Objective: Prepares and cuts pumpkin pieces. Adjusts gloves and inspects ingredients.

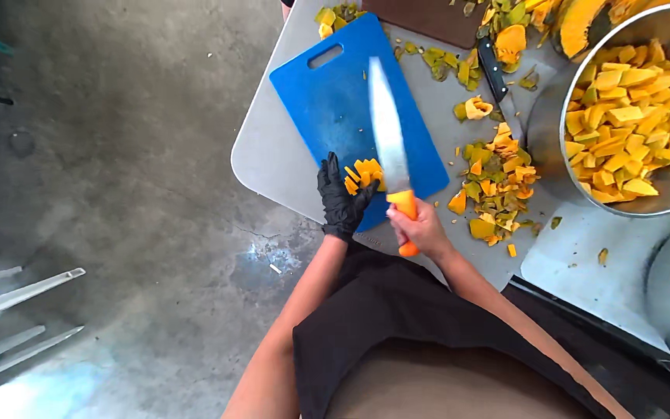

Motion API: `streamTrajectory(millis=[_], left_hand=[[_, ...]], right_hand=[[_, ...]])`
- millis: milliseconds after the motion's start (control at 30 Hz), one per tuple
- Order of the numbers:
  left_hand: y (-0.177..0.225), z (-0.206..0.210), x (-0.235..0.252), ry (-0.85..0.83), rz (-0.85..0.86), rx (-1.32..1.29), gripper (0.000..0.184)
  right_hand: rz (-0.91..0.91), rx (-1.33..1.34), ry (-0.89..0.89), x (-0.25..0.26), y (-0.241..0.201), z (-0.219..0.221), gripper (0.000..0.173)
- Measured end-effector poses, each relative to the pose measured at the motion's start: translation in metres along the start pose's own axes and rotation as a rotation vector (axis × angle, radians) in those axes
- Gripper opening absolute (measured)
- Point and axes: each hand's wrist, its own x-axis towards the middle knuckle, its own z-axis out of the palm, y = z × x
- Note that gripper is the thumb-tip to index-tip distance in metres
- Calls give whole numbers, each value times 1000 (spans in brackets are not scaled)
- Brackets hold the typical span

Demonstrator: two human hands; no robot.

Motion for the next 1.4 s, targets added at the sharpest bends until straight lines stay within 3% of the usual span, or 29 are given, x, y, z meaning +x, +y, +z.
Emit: streamTrajectory(millis=[67, 100, 300, 500, 633, 800, 933, 1067, 1133, 1200, 1333, 1400], left_hand=[[-17, 13, 5, -131, 93, 291, 124], [-23, 23, 8, -186, 150, 417, 124], [-3, 71, 34, -365, 387, 653, 88], [14, 89, 45, -477, 498, 669, 51], [14, 93, 50, -538, 592, 699, 45], [23, 96, 57, -635, 509, 812, 43], [42, 92, 67, -755, 411, 872, 32], [81, 90, 67, -683, 141, 561, 28], [114, 105, 63, -606, -39, 314, 28], [156, 130, 57, -638, -192, 60, 35], [261, 202, 42, -759, -189, -266, 52], [306, 234, 42, -950, -150, -320, 72]], right_hand=[[-1, 30, 146, -11, 12, -29, 6], [5, 28, 218, -18, 17, -44, 5], [63, 97, 541, -71, 41, -89, 2], [134, 121, 602, -97, 62, -89, 7], [149, 60, 566, -104, 77, -95, 13], [154, 48, 599, -114, 84, -109, 17], [159, 92, 624, -119, 96, -120, 19], [150, 134, 670, -131, 108, -128, 18], [153, 170, 717, -137, 114, -131, 16], [171, 212, 757, -144, 119, -133, 15], [184, 307, 836, -156, 123, -137, 15], [151, 336, 879, -160, 124, -134, 13]])
